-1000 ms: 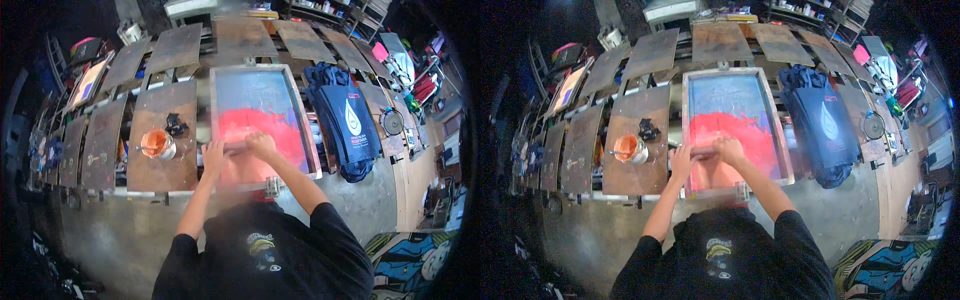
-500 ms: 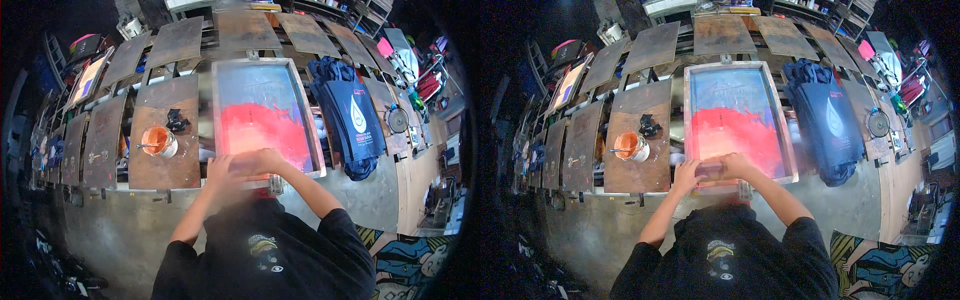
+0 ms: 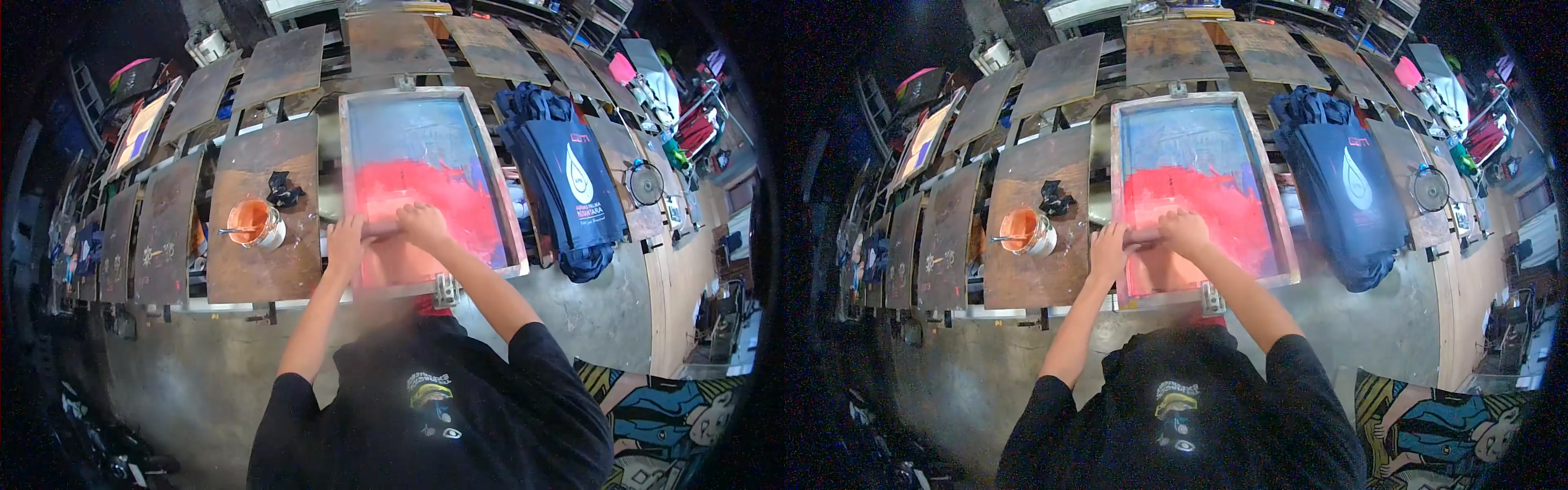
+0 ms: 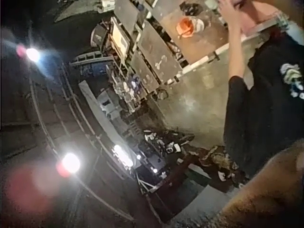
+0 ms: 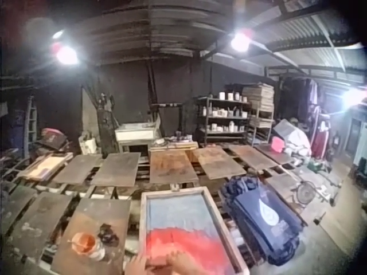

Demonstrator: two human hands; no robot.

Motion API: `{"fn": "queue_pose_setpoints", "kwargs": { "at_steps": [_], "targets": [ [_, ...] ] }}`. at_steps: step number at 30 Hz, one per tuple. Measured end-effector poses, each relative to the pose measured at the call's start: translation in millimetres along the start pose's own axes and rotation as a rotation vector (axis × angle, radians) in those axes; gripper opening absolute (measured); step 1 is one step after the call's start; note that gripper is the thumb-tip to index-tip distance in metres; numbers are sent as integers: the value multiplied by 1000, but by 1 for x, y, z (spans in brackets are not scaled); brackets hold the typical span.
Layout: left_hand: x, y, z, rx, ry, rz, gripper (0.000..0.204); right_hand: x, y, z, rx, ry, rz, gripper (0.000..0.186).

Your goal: The person is manually applying ink to a screen and printing a design onto a garment, then folding the finished product.

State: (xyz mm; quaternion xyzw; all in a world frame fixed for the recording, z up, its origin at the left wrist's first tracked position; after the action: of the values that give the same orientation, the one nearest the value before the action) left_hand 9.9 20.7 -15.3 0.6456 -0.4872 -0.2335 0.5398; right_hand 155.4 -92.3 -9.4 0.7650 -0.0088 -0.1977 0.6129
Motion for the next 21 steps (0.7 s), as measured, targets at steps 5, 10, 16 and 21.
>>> {"fn": "queue_pose_setpoints", "kwargs": {
  "at_steps": [5,10,16,21],
  "targets": [
    [6,10,17,-321,-81,137,46,-6,17,24,-396,-21,-94,41],
    [17,7,36,-313,-151,151,48,-23,19,46,-510,-132,-172,54],
    [11,1,31,-250,-248,170,48,-11,-1,51,-387,-142,-146,55],
    [2,-12,-2,-196,-358,153,49,0,-4,51,-231,-155,-165,58]
  ]
}}
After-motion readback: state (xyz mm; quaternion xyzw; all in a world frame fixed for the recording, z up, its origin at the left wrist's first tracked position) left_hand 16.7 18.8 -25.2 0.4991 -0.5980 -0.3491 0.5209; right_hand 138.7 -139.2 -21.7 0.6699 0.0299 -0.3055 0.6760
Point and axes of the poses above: each hand's wrist, its own z-axis away from the middle knuckle, its own y-axis out of the back of the hand, x = y × z, the point moved 5 cm from there along -z, towards the middle knuckle, and after that the axes turned 9 degrees about -z, right-handed, at the moved point
